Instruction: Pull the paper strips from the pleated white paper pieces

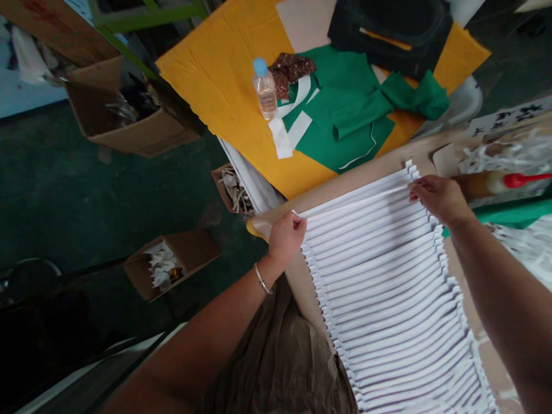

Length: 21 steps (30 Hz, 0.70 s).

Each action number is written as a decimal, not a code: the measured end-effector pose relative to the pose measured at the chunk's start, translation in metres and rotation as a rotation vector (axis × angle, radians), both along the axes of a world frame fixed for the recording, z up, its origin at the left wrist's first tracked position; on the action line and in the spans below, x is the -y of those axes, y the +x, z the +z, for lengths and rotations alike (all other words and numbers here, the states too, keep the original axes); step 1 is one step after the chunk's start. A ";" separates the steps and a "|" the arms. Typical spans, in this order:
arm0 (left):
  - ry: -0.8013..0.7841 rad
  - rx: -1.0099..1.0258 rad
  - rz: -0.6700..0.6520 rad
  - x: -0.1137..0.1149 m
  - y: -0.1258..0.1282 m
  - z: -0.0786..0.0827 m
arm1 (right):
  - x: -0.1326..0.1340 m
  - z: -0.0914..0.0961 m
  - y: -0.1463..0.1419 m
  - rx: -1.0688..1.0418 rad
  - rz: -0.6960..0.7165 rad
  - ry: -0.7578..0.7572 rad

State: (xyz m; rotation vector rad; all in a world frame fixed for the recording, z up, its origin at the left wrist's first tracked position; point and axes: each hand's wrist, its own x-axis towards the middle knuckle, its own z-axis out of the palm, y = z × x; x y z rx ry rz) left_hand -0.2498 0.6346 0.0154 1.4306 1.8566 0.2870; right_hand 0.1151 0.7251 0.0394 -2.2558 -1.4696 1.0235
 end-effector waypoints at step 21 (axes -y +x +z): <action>-0.048 -0.163 -0.044 -0.003 0.007 0.009 | -0.013 -0.037 0.005 0.349 0.157 0.201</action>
